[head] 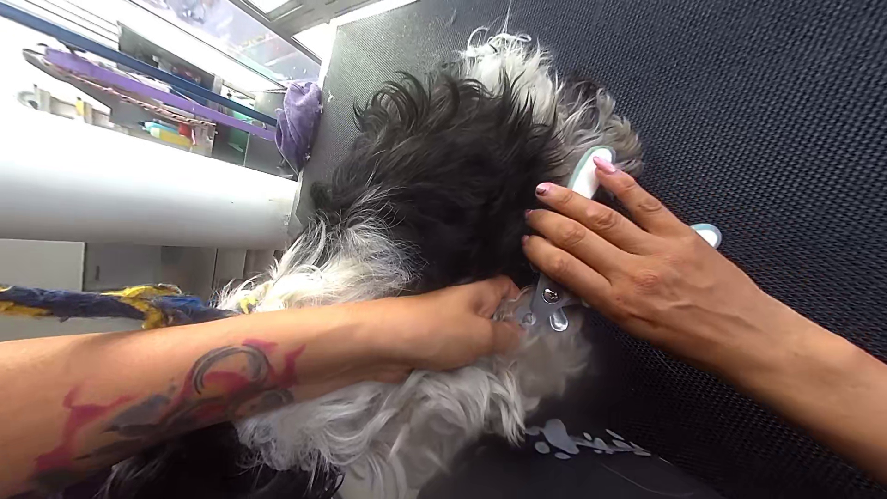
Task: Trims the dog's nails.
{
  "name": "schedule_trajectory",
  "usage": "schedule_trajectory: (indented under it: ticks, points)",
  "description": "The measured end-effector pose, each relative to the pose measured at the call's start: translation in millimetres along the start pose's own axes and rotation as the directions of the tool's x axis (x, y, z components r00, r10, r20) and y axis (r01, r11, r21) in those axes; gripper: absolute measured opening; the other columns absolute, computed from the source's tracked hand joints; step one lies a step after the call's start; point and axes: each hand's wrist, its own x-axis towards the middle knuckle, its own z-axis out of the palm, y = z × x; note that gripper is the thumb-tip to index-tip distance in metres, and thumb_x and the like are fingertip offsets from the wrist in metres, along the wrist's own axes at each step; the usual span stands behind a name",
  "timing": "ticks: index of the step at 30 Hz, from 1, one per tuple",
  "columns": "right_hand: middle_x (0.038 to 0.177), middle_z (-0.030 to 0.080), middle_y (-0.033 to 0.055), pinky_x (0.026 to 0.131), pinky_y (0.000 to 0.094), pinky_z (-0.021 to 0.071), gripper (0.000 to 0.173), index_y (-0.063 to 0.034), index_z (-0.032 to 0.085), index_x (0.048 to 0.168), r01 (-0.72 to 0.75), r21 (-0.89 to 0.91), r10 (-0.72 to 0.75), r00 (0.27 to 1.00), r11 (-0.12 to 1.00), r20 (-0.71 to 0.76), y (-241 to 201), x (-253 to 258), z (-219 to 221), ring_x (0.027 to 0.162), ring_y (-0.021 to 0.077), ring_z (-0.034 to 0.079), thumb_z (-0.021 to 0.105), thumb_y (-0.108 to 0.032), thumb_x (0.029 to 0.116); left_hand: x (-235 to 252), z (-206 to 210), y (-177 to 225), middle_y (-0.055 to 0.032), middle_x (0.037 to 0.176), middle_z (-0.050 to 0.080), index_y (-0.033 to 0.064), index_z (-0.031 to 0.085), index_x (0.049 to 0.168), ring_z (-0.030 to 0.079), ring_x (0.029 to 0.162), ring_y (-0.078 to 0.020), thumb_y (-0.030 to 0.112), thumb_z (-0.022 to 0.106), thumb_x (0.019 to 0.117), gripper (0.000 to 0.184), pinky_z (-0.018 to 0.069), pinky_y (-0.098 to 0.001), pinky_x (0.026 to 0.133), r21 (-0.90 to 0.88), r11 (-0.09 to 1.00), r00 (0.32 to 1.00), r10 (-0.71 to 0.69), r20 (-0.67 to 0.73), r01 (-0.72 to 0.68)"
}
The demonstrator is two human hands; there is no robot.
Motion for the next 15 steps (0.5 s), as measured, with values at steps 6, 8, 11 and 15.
schedule_trajectory:
  ticks: [6,8,11,15]
  points:
    - [0.135,0.065,0.0162,0.124,0.0604,0.0213,0.030,-0.0025,0.064,0.124,0.055,-0.014,-0.056,0.998,0.998,-0.037,5.6,2.3,-2.0,0.142,0.0360,0.049,0.041,-0.002,0.1048,-2.3,-1.2,2.5,-0.0049,0.106,0.063,0.0086,0.047,0.132,0.064,0.092,-0.0064,0.008,0.049,0.1056,0.026,0.0534,-0.0238,0.081,-0.007,1.000,1.000,0.009,0.025,-0.009]
    - [0.131,0.065,0.0162,0.124,0.0608,0.0197,0.028,-0.0029,0.062,0.122,0.066,-0.038,-0.068,0.997,0.997,-0.049,6.6,2.9,-2.3,0.139,0.0351,0.051,0.041,-0.001,0.1048,-2.2,-2.3,1.9,-0.0049,0.105,0.062,0.0083,0.047,0.131,0.063,0.091,-0.0063,0.007,0.048,0.1055,0.026,0.0528,-0.0234,0.080,-0.015,1.000,0.999,0.018,0.032,-0.018]
    - [0.127,0.065,0.0167,0.124,0.0607,0.0168,0.027,-0.0026,0.061,0.122,0.075,-0.074,-0.080,0.995,0.994,-0.065,7.7,3.1,-3.3,0.136,0.0344,0.053,0.041,-0.001,0.1048,-1.6,-3.4,1.2,-0.0039,0.104,0.063,0.0090,0.048,0.130,0.063,0.091,-0.0051,0.008,0.049,0.1056,0.025,0.0529,-0.0216,0.079,-0.036,0.999,0.999,0.028,0.042,-0.026]
    - [0.114,0.065,0.0156,0.125,0.0571,0.0195,0.024,-0.0002,0.062,0.116,0.077,-0.085,-0.083,0.995,0.993,-0.061,9.4,4.6,-4.5,0.123,0.0328,0.059,0.040,0.000,0.1045,-3.6,-2.0,1.7,-0.0015,0.095,0.065,0.0116,0.052,0.123,0.064,0.080,-0.0048,0.007,0.050,0.1050,0.019,0.0531,-0.0192,0.071,-0.049,0.999,1.000,0.007,0.006,-0.007]
